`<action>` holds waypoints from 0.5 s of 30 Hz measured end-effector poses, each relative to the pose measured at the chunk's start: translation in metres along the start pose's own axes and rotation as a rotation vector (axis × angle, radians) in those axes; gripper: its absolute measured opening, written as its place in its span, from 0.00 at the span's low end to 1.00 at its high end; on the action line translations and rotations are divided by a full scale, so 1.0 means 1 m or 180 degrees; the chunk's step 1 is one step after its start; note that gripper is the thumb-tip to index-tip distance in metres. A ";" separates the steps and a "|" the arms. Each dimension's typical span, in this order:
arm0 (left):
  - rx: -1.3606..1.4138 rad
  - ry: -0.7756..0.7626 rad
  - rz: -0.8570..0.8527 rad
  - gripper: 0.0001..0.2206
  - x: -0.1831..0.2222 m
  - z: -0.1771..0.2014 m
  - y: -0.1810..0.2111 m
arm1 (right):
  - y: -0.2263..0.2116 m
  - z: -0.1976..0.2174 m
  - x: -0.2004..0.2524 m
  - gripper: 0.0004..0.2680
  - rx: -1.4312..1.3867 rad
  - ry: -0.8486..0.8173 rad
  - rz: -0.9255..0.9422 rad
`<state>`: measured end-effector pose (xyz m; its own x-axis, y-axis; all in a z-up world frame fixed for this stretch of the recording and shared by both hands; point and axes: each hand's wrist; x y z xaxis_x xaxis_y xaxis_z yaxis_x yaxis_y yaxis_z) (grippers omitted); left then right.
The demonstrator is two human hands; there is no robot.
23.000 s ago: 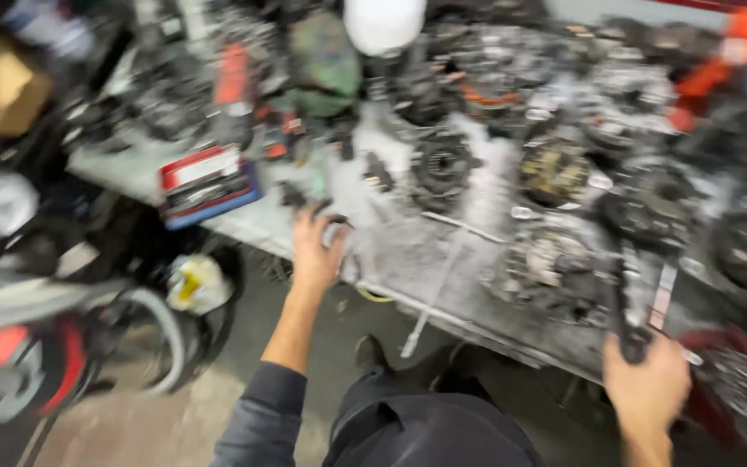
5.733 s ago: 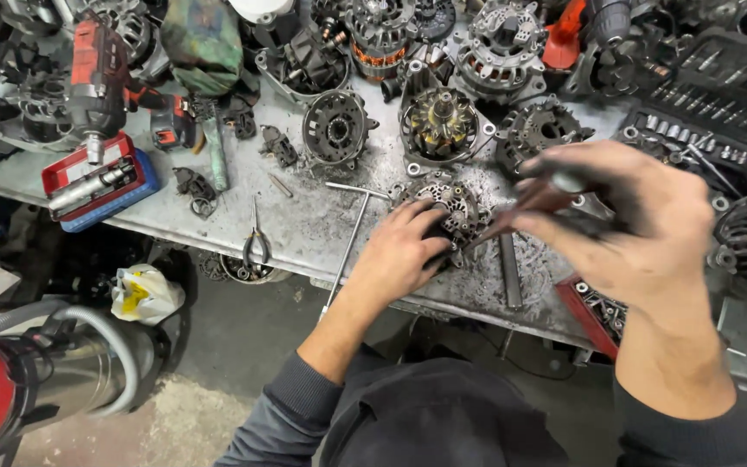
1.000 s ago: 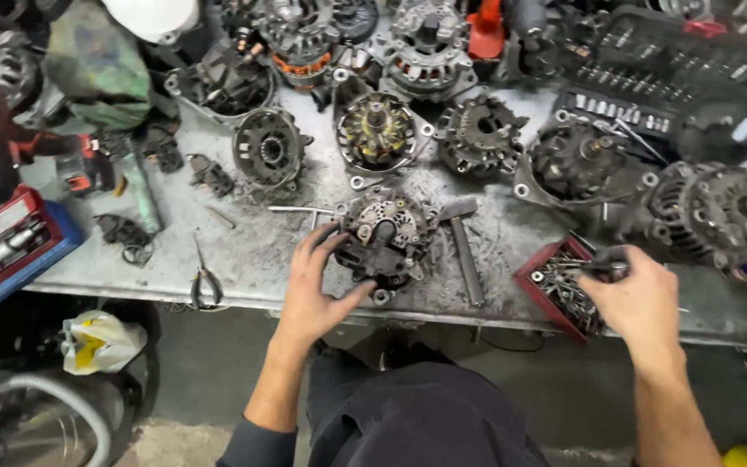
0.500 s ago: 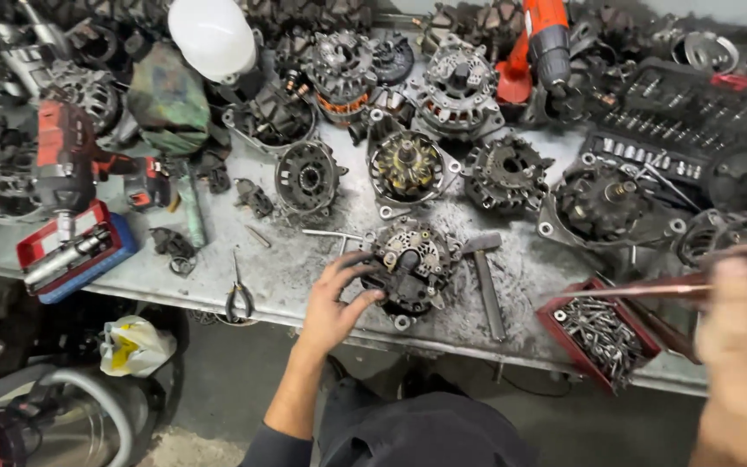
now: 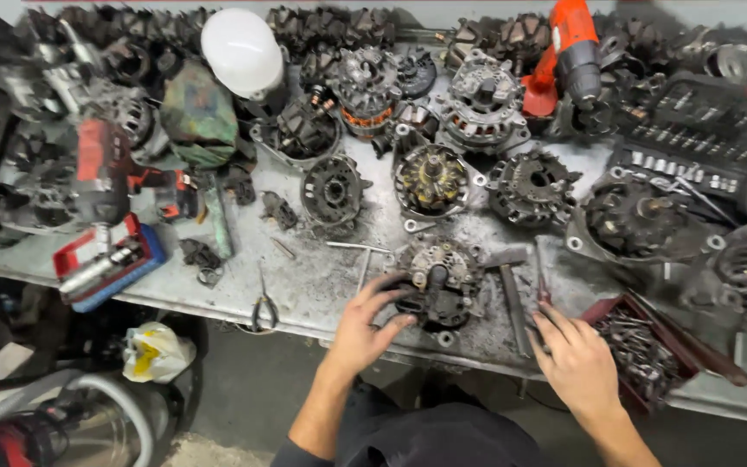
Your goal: Repairing and reassembling several car alternators on a cluttered workbench.
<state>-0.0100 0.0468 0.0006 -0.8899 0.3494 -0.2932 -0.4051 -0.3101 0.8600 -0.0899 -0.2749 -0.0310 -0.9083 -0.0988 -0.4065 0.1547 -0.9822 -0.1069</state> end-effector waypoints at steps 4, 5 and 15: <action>0.0146 -0.0044 0.0045 0.16 -0.004 0.005 0.003 | -0.007 -0.036 0.009 0.17 0.0068 -0.0286 -0.0399; 0.0119 -0.0131 -0.0023 0.19 -0.004 0.006 0.001 | -0.007 -0.046 0.012 0.20 0.0111 -0.0566 -0.0557; 0.0117 -0.0018 -0.0307 0.16 -0.004 0.010 -0.007 | -0.035 -0.047 -0.007 0.33 0.0230 -0.2316 -0.1378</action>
<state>-0.0009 0.0565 -0.0003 -0.8459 0.3810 -0.3731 -0.4809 -0.2423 0.8426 -0.0707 -0.2324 -0.0672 -0.9092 0.2340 0.3443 -0.2667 -0.9625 -0.0501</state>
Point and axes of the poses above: each hand's wrist, its own x-axis away from the middle knuckle, its own z-axis out of the back of the hand, y = z × x, and after that the axes turned 4 degrees about -z, right-handed
